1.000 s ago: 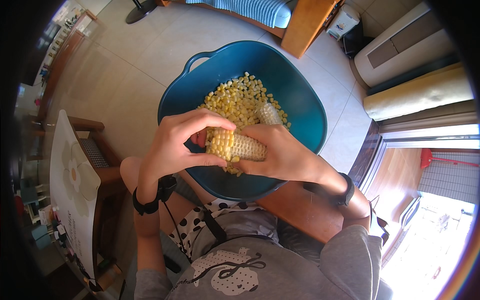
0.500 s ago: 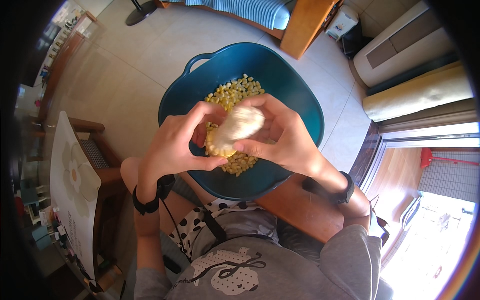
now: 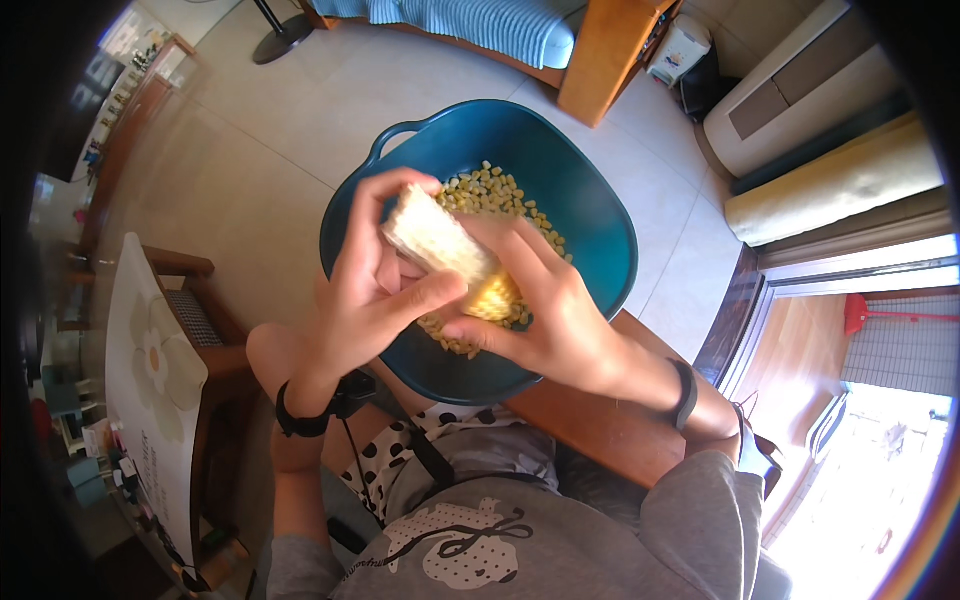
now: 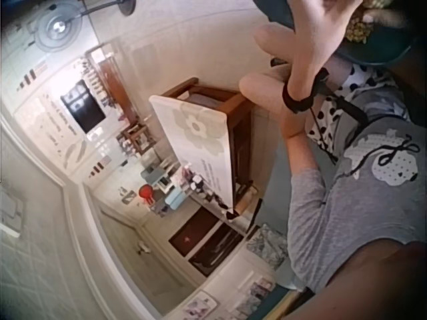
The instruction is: The person removes kernels from a cob of corn by hand, dropping them into a bowl.
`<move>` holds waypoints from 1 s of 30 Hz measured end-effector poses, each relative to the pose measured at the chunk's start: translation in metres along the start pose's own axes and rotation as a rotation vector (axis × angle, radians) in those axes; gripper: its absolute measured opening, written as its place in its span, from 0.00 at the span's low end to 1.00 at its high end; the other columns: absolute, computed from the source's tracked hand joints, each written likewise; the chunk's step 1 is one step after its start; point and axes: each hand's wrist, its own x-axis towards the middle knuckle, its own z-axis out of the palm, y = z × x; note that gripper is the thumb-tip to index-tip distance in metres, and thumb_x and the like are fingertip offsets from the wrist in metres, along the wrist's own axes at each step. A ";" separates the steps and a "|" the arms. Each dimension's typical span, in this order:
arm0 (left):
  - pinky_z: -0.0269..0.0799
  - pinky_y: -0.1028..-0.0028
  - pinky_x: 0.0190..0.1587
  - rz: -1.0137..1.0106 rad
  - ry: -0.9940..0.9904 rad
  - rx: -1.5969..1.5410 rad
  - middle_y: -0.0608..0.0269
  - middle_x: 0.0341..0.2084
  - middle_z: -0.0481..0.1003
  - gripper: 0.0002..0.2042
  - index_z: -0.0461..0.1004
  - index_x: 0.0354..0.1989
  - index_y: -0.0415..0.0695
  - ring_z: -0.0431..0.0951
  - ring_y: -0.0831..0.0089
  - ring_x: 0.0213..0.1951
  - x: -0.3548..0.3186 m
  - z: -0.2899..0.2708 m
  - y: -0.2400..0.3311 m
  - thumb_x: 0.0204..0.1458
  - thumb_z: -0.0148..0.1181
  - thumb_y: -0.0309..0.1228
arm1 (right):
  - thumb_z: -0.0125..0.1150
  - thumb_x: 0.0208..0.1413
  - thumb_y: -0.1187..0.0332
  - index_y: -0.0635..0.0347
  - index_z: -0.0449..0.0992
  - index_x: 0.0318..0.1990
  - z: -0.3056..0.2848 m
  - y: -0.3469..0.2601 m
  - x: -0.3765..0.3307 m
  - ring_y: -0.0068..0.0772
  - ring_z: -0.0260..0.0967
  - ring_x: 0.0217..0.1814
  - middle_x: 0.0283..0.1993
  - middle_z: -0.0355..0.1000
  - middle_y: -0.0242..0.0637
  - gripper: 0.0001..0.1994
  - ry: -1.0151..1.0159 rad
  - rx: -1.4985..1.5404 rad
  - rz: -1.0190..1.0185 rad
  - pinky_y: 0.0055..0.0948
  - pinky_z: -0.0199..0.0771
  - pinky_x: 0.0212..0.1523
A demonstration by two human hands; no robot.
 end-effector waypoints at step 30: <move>0.70 0.67 0.26 0.102 -0.176 0.821 0.52 0.22 0.75 0.22 0.71 0.42 0.39 0.77 0.56 0.25 -0.003 -0.015 -0.003 0.52 0.58 0.48 | 0.43 0.65 0.59 0.61 0.61 0.58 -0.016 0.007 0.008 0.35 0.73 0.21 0.43 0.69 0.47 0.19 -0.114 0.950 0.457 0.25 0.75 0.14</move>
